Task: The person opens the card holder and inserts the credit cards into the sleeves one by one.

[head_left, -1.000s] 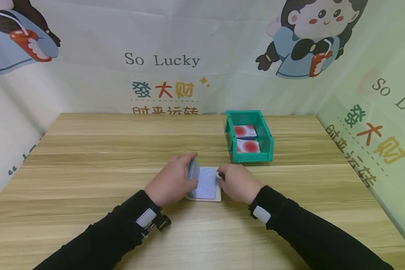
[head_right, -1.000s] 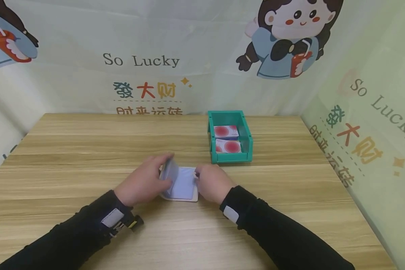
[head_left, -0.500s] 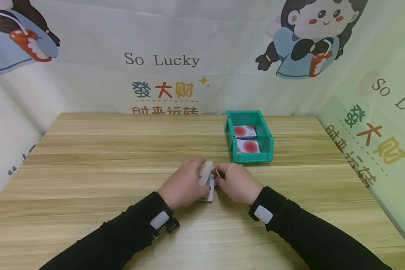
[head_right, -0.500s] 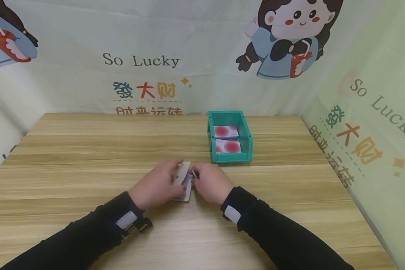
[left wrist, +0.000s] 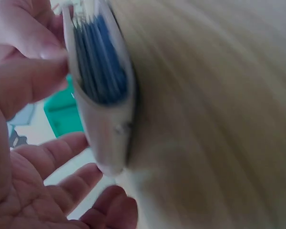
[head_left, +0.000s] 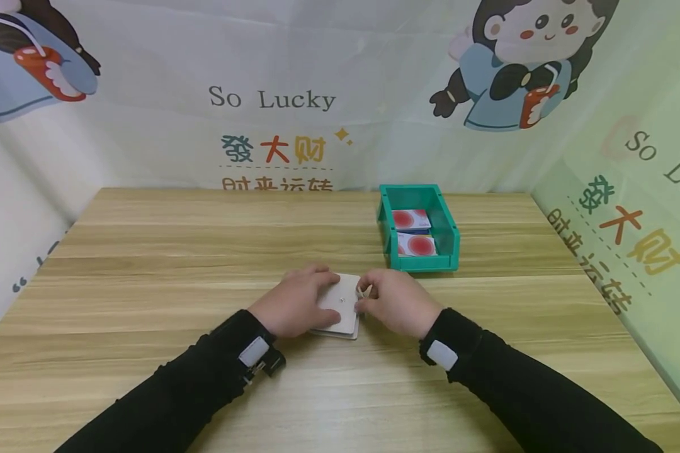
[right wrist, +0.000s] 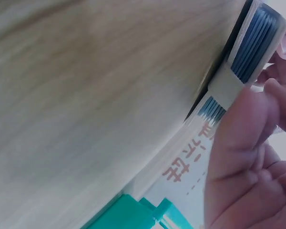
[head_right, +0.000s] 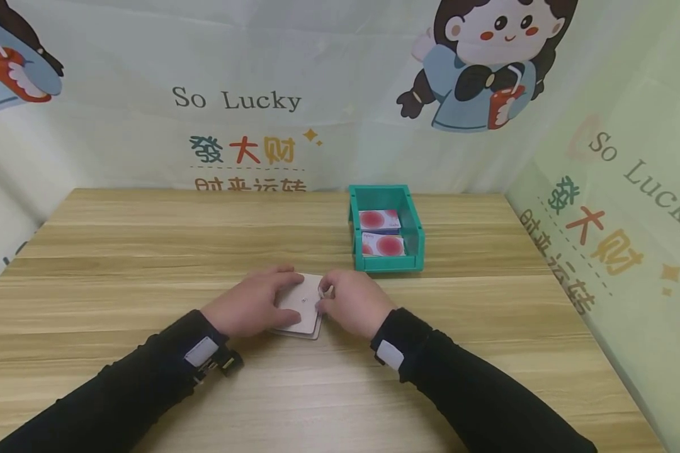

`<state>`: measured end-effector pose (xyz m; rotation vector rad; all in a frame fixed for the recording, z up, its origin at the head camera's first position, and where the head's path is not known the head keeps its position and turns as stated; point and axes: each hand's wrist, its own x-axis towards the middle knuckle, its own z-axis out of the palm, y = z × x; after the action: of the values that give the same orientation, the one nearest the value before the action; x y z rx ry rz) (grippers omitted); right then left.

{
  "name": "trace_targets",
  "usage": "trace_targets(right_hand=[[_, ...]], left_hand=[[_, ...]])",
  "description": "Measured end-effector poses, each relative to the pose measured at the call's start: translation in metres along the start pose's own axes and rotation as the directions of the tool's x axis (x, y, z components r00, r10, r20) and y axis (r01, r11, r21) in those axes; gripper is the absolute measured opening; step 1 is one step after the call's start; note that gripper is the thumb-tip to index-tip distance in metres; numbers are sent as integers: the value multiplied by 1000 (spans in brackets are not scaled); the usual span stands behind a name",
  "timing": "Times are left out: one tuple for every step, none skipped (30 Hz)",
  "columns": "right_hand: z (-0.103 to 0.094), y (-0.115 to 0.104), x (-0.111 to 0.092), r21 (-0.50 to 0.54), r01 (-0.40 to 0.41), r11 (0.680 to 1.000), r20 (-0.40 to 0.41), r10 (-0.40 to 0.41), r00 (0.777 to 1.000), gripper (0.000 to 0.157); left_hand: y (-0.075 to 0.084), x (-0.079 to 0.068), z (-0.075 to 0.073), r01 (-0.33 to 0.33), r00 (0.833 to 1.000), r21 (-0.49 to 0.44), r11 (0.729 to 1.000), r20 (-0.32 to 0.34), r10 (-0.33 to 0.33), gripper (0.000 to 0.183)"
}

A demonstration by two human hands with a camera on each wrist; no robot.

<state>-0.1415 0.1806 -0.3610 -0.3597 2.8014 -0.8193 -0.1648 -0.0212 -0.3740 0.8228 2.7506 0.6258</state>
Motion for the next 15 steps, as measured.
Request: trace_targets(right_hand=[[0,-1,1,-8,8,1000,6,-8,1000,23],[0,-2,2,-16,17,1000,11,-17,1000,24],[0,-3,3,-33,28,999,12,-27,1000,25],[1,-4,4,-56,37,998,10,-37,999,24],[1,-5,4,-81,48,996,6,-48,999,23],[1,-7,5,-111,62,992,2,-63,998,22],[1,-9,6,-144,75,987,-2,-76,997,20],[2,-11,6,-177,86,980,-7,-88,996,18],[2,-13,7,-211,91,973,-10,-95,995,17],[3,-15,8,-239,98,966,-10,-104,995,17],[4,-16,9,-263,104,959,-8,-110,994,17],[5,-17,10,-288,111,951,-5,-117,993,17],[6,-18,11,-307,115,945,-2,-122,993,17],[8,-19,12,-326,123,937,0,-130,992,17],[9,-20,12,-341,130,931,3,-137,991,17]], left_hand=[[-2,0,0,-1,1000,0,1000,3,1,66],[-2,0,0,-2,1000,2,1000,5,2,67],[-3,0,0,-6,1000,6,1000,5,6,67],[-3,0,0,-7,1000,10,1000,2,7,67],[-2,0,-1,-8,1000,21,1000,-1,8,68],[-2,0,0,-8,1000,39,999,-6,8,68],[-1,0,0,-5,1000,59,998,-11,5,67],[0,0,0,-1,1000,78,997,-15,2,67],[1,0,0,5,1000,96,995,-19,-3,67],[2,0,0,10,1000,114,993,-21,-8,66],[3,0,-1,14,1000,127,992,-21,-11,66],[3,0,-1,17,1000,140,990,-19,-15,66],[4,-1,-2,20,1000,145,989,-18,-18,66],[5,-2,-2,23,1000,146,989,-17,-21,66],[5,-2,-3,26,1000,147,989,-16,-24,66]])
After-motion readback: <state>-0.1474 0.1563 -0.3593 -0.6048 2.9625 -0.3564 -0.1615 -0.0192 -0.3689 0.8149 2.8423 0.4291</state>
